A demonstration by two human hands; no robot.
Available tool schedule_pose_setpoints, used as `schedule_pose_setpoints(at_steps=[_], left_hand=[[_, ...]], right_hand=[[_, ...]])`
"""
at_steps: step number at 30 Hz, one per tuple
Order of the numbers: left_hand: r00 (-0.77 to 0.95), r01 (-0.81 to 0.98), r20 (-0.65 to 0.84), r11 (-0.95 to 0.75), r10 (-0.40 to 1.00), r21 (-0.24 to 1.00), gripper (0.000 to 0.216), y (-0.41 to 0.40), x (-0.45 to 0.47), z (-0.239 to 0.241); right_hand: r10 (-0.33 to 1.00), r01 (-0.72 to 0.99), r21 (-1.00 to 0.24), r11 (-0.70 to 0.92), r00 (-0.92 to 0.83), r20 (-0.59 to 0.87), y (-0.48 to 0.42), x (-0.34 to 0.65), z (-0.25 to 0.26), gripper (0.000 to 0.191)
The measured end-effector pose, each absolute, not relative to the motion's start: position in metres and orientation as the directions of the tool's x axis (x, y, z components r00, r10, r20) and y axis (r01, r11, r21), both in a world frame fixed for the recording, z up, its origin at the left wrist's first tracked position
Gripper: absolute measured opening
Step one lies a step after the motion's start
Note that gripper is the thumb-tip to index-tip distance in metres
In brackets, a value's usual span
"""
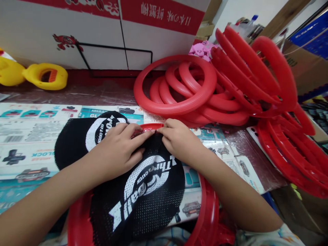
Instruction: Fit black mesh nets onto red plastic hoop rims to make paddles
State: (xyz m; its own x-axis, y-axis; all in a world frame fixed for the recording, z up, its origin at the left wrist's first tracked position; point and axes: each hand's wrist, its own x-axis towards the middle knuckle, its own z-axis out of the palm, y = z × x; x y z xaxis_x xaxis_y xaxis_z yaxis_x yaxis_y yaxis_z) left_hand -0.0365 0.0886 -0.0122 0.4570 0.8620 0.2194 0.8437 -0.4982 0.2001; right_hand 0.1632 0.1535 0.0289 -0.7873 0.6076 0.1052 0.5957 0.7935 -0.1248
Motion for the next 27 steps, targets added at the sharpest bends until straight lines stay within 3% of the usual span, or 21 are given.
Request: schedule_pose_setpoints(at_steps=[13, 16, 19, 22, 25, 27], left_hand=[[0.411, 0.869, 0.199, -0.449, 0.890, 0.209, 0.050, 0.089, -0.036, -0.009], [0.398, 0.843, 0.171, -0.433, 0.901, 0.320, 0.049, 0.087, -0.042, -0.001], [0.259, 0.853, 0.116, -0.284, 0.959, 0.437, 0.056, 0.086, -0.049, 0.010], [0.180, 0.927, 0.125, -0.211, 0.976, 0.312, 0.053, 0.088, -0.054, 0.015], [0.279, 0.939, 0.228, -0.315, 0.933, 0.141, 0.047, 0.093, -0.054, 0.011], [0.366, 0.894, 0.304, -0.422, 0.880, 0.146, 0.043, 0.095, -0.053, 0.005]], right_hand=[[0.680, 0.675, -0.146, 0.723, -0.733, -0.020, 0.150, 0.160, 0.037, 0.024], [0.702, 0.692, -0.249, 0.678, -0.710, -0.060, 0.145, 0.161, 0.047, 0.023], [0.721, 0.708, -0.333, 0.622, -0.685, -0.110, 0.137, 0.162, 0.056, 0.026], [0.657, 0.663, -0.314, 0.680, -0.741, -0.143, 0.132, 0.161, 0.057, 0.022], [0.603, 0.610, -0.275, 0.743, -0.789, -0.122, 0.132, 0.160, 0.051, 0.018], [0.600, 0.593, -0.258, 0.763, -0.798, -0.062, 0.135, 0.161, 0.046, 0.019]])
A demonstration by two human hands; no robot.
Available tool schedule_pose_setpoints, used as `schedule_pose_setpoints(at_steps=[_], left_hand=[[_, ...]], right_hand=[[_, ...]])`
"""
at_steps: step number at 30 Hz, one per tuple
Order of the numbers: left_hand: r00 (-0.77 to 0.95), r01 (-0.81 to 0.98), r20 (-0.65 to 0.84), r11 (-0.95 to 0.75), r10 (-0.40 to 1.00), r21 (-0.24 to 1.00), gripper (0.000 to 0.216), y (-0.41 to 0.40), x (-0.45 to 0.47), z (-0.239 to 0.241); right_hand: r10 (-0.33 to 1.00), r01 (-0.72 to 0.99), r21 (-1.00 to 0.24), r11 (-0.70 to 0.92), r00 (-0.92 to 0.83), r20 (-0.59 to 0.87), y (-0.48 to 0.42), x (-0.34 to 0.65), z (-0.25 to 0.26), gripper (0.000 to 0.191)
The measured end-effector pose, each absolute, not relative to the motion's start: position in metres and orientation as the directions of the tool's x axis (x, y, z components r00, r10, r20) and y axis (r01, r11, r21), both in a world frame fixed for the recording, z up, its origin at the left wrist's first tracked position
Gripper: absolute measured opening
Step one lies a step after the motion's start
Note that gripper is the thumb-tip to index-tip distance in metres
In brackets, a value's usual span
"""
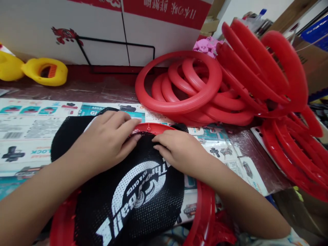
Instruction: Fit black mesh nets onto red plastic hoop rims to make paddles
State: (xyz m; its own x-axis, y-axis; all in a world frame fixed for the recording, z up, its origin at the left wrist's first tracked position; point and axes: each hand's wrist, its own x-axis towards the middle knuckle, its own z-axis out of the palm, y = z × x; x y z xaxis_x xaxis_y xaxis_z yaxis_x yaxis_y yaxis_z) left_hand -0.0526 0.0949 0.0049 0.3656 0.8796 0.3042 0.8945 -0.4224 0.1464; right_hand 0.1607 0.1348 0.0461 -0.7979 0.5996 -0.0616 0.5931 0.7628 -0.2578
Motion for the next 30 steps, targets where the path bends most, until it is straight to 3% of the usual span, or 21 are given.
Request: schedule_pose_setpoints(at_steps=[4, 9, 17, 25, 30], left_hand=[[0.491, 0.779, 0.326, -0.575, 0.808, 0.251, 0.039, 0.098, -0.050, -0.007], [0.527, 0.736, 0.261, -0.587, 0.809, 0.336, 0.042, 0.099, -0.051, -0.014], [0.514, 0.739, 0.243, -0.568, 0.823, 0.362, 0.044, 0.099, -0.051, -0.014], [0.507, 0.752, 0.261, -0.570, 0.821, 0.332, 0.043, 0.097, -0.048, -0.014], [0.506, 0.767, 0.277, -0.573, 0.817, 0.288, 0.043, 0.097, -0.047, -0.014]], right_hand=[[0.580, 0.554, -0.224, 0.802, -0.812, 0.068, 0.142, 0.164, 0.037, 0.022], [0.527, 0.509, -0.150, 0.847, -0.840, 0.129, 0.147, 0.168, 0.026, 0.022], [0.504, 0.490, -0.118, 0.864, -0.833, 0.227, 0.146, 0.169, 0.028, 0.026], [0.514, 0.497, -0.135, 0.857, -0.836, 0.192, 0.150, 0.167, 0.026, 0.025], [0.503, 0.501, -0.055, 0.864, -0.849, 0.163, 0.150, 0.165, 0.027, 0.024]])
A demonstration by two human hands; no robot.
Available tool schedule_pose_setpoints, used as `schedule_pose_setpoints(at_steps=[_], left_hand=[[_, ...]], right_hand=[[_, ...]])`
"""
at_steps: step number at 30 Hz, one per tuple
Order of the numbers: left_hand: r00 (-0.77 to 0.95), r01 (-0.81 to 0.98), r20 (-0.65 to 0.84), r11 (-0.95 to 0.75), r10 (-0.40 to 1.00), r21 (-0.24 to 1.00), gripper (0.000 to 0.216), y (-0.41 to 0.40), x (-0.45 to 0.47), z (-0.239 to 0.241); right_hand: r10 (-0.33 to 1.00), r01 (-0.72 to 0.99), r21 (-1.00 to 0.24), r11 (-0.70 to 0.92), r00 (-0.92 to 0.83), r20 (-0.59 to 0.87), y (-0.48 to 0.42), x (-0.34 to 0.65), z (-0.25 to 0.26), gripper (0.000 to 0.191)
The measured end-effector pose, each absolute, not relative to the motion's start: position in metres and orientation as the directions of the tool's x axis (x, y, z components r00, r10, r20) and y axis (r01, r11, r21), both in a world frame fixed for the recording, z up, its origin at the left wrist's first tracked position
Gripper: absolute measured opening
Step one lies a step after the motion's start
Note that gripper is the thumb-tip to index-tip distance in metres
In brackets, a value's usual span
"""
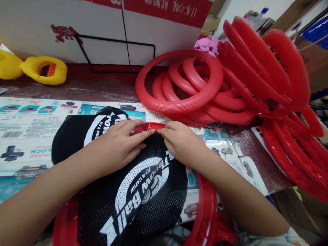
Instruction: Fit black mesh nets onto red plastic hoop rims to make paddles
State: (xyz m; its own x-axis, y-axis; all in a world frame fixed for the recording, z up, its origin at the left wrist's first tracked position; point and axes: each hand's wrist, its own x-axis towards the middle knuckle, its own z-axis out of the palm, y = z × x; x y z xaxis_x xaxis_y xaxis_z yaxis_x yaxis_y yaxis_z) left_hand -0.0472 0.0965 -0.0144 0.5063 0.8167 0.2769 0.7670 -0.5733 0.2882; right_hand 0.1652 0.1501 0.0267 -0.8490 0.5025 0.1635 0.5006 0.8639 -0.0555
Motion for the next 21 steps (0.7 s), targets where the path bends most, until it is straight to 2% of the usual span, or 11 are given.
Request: schedule_pose_setpoints(at_steps=[6, 12, 18, 21], left_hand=[[0.497, 0.789, 0.290, -0.565, 0.818, 0.243, 0.043, 0.095, -0.045, -0.015], [0.484, 0.815, 0.263, -0.539, 0.835, 0.213, 0.043, 0.094, -0.043, -0.016], [0.441, 0.792, 0.225, -0.494, 0.869, 0.358, 0.045, 0.093, -0.050, -0.008], [0.397, 0.803, 0.184, -0.437, 0.899, 0.405, 0.044, 0.091, -0.057, 0.001]], right_hand=[[0.514, 0.516, 0.012, 0.856, -0.854, 0.079, 0.148, 0.162, 0.031, 0.019], [0.590, 0.590, -0.025, 0.807, -0.807, -0.010, 0.146, 0.158, 0.032, 0.020], [0.683, 0.676, -0.241, 0.696, -0.727, -0.066, 0.139, 0.161, 0.048, 0.022], [0.676, 0.677, -0.306, 0.670, -0.726, -0.127, 0.133, 0.160, 0.057, 0.020]])
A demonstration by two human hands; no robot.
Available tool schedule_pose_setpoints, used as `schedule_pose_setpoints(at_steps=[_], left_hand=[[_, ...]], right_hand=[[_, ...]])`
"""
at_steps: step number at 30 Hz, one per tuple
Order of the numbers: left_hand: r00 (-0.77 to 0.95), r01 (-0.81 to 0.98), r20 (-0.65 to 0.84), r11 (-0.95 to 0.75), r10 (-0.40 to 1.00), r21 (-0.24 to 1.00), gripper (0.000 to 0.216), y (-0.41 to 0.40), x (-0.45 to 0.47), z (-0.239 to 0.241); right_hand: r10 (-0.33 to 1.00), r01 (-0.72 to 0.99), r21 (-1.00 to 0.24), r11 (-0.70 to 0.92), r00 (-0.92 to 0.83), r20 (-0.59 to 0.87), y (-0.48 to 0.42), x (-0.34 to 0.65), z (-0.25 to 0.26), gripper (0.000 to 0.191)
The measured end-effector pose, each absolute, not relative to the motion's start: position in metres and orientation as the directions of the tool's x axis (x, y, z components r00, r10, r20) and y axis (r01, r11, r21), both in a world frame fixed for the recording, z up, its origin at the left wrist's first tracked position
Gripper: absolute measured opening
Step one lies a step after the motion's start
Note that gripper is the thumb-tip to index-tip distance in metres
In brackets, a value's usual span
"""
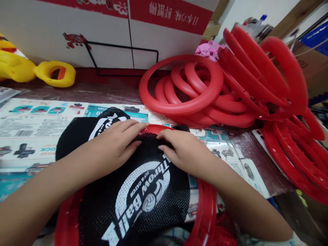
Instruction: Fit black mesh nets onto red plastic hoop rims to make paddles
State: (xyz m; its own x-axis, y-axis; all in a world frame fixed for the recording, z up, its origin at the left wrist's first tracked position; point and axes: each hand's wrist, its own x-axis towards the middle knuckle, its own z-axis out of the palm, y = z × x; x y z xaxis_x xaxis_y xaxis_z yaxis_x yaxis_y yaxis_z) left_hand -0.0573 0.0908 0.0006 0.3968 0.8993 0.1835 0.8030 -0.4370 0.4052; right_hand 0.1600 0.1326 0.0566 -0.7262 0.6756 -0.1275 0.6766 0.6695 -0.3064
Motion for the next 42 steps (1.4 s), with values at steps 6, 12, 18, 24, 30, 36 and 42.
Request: schedule_pose_setpoints(at_steps=[6, 12, 18, 24, 30, 36, 42], left_hand=[[0.310, 0.924, 0.217, -0.347, 0.926, 0.163, 0.048, 0.091, -0.055, 0.003], [0.498, 0.788, 0.345, -0.581, 0.795, 0.201, 0.041, 0.093, -0.045, -0.012], [0.531, 0.777, 0.352, -0.609, 0.771, 0.163, 0.041, 0.094, -0.047, -0.015], [0.522, 0.795, 0.345, -0.592, 0.780, 0.134, 0.043, 0.093, -0.044, -0.014], [0.527, 0.798, 0.350, -0.593, 0.774, 0.111, 0.043, 0.093, -0.044, -0.014], [0.521, 0.809, 0.328, -0.579, 0.788, 0.104, 0.045, 0.092, -0.044, -0.015], [0.506, 0.822, 0.317, -0.560, 0.802, 0.102, 0.045, 0.092, -0.043, -0.015]], right_hand=[[0.595, 0.607, -0.262, 0.750, -0.793, -0.131, 0.128, 0.158, 0.050, 0.017], [0.576, 0.550, -0.248, 0.797, -0.817, 0.041, 0.142, 0.162, 0.040, 0.021], [0.607, 0.576, -0.253, 0.777, -0.793, 0.060, 0.146, 0.166, 0.040, 0.025], [0.630, 0.601, -0.256, 0.757, -0.776, 0.040, 0.147, 0.166, 0.042, 0.025], [0.652, 0.613, -0.302, 0.731, -0.757, 0.042, 0.150, 0.165, 0.043, 0.025], [0.676, 0.629, -0.344, 0.697, -0.737, 0.022, 0.151, 0.167, 0.043, 0.025], [0.705, 0.662, -0.351, 0.662, -0.710, -0.008, 0.150, 0.166, 0.046, 0.025]])
